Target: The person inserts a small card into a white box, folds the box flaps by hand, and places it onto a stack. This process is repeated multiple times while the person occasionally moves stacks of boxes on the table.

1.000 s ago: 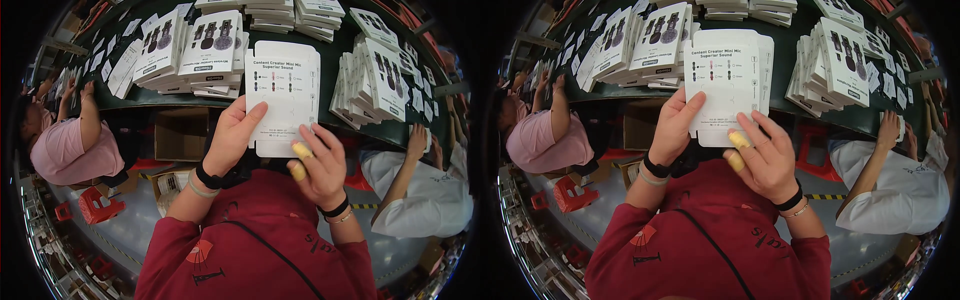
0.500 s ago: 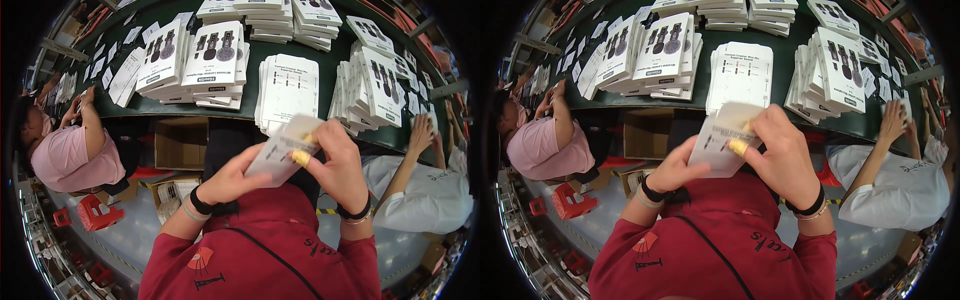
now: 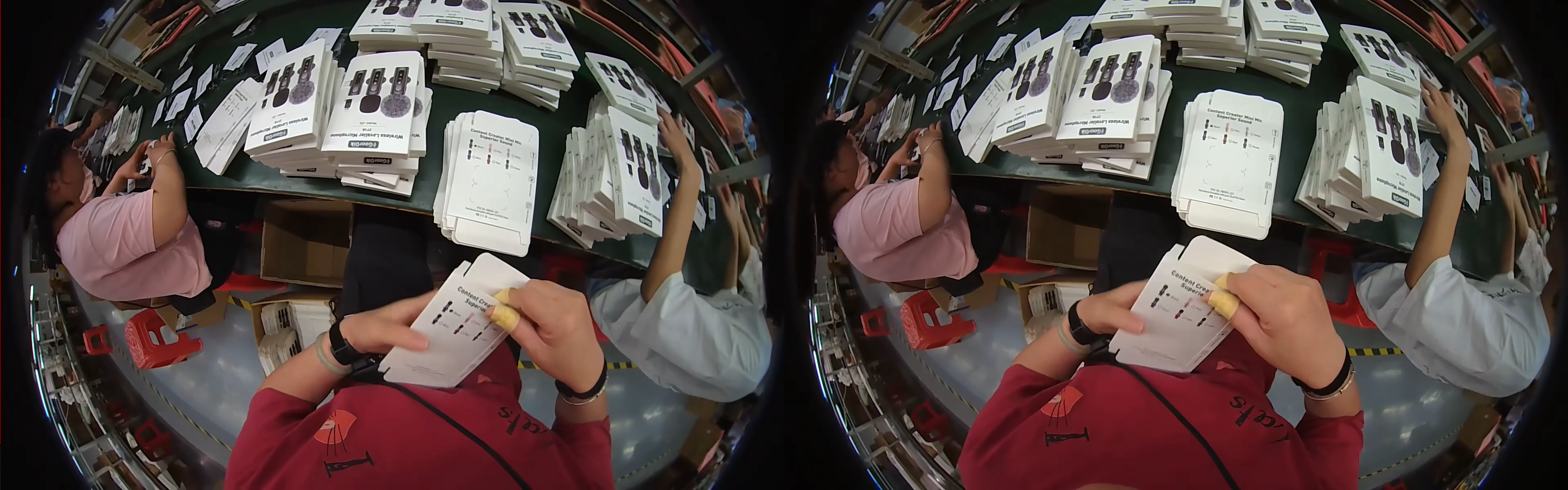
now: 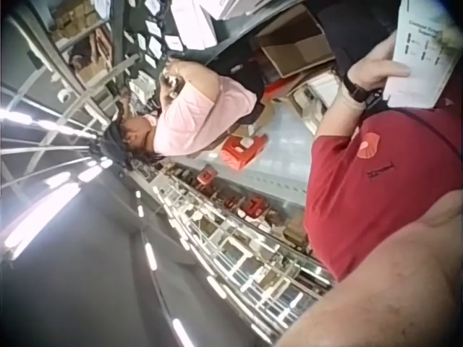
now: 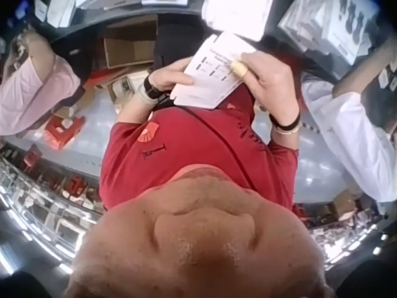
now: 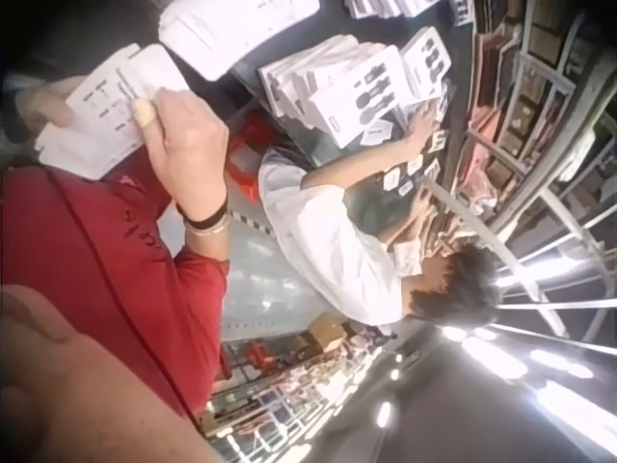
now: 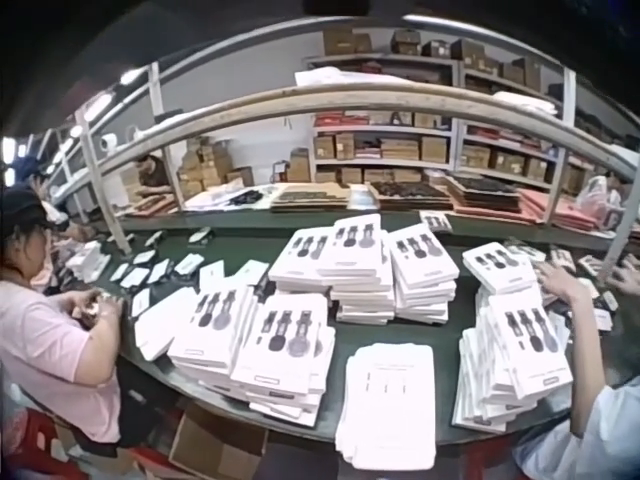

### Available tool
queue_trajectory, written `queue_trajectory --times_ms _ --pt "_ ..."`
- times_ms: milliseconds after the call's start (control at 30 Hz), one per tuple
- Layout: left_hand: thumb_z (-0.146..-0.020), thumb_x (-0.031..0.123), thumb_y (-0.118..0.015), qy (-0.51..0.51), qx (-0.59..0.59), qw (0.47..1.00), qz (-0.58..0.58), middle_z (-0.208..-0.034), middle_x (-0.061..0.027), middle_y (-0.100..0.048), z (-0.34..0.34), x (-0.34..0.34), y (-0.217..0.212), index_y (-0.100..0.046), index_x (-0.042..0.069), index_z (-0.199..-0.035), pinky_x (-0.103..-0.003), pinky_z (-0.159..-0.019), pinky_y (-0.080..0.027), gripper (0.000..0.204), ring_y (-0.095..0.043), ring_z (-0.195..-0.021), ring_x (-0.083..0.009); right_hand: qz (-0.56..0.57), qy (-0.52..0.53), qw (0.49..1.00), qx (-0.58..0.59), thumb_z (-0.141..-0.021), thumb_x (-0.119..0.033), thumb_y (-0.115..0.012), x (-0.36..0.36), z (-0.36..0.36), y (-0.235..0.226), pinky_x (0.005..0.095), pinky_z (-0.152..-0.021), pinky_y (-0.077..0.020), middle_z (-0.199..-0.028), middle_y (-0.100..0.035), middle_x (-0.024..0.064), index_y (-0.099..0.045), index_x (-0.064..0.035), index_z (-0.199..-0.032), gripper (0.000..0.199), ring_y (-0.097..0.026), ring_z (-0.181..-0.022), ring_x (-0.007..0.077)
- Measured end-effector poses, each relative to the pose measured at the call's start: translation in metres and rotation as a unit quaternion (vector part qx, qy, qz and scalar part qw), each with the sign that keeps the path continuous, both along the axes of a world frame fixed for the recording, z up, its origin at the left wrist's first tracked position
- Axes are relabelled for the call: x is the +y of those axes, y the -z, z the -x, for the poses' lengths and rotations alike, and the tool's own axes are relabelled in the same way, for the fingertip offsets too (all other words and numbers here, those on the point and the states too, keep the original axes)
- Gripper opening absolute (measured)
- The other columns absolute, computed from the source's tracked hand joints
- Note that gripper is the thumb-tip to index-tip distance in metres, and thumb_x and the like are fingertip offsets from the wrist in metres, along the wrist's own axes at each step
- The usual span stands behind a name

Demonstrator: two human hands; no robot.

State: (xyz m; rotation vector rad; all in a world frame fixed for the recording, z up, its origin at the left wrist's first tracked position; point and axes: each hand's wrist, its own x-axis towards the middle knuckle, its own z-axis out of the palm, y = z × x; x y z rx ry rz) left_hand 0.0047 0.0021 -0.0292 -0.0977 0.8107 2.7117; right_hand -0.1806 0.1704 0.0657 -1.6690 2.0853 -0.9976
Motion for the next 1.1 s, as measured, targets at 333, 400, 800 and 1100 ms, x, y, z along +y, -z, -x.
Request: queue_trajectory --times_ms 333,400,800,1100 --pt "-0.085 0.029 -0.07 0.03 0.08 0.993 -0.082 -0.15 -0.0223 -0.042 0.004 0.014 -0.006 -0.021 -0.004 -0.154 -0.04 -0.115 -0.033 0.091 -0.042 -0.14 -0.0306 -0.13 0.006 0.989 -0.064 -0.084 -0.013 -0.078 0.008 -0.004 -0.026 0.028 -0.055 -0.0475 -0.07 -0.065 0.0117 -0.067 -0.0006 -0.092 0.018 -0.064 -0.06 0.0218" --pt "-0.085 0.028 -0.07 0.028 0.071 0.994 -0.074 -0.149 -0.0226 -0.043 0.003 0.012 -0.006 -0.023 -0.004 -0.154 -0.04 -0.115 -0.033 0.09 -0.043 -0.14 -0.0306 -0.141 0.047 0.977 -0.15 -0.086 -0.012 -0.077 0.011 -0.002 -0.015 0.0266 -0.061 -0.0509 -0.073 -0.067 0.0104 -0.065 0.0002 -0.094 0.019 -0.067 -0.066 0.0176" --pt "-0.098 0.013 -0.061 -0.091 -0.039 0.971 0.218 -0.132 -0.0129 -0.061 -0.016 0.023 -0.007 -0.04 0.0 -0.146 -0.032 -0.101 -0.047 0.053 -0.059 -0.119 -0.0164 -0.045 0.054 0.961 -0.266 -0.091 -0.005 -0.07 0.024 -0.016 0.017 0.0242 -0.069 -0.0523 -0.093 -0.067 0.0074 -0.059 0.0028 -0.104 0.018 -0.065 -0.078 0.0106" --pt "-0.101 0.02 -0.059 -0.252 0.008 0.85 0.463 -0.125 -0.0166 -0.064 -0.017 0.029 -0.016 -0.038 -0.001 -0.146 -0.03 -0.091 -0.052 0.053 -0.067 -0.106 -0.0185 0.1 0.158 0.952 -0.242 -0.097 -0.013 -0.063 0.028 -0.032 0.033 0.025 -0.078 -0.0521 -0.093 -0.07 0.0071 -0.058 0.0041 -0.128 0.035 -0.064 -0.083 0.0115"
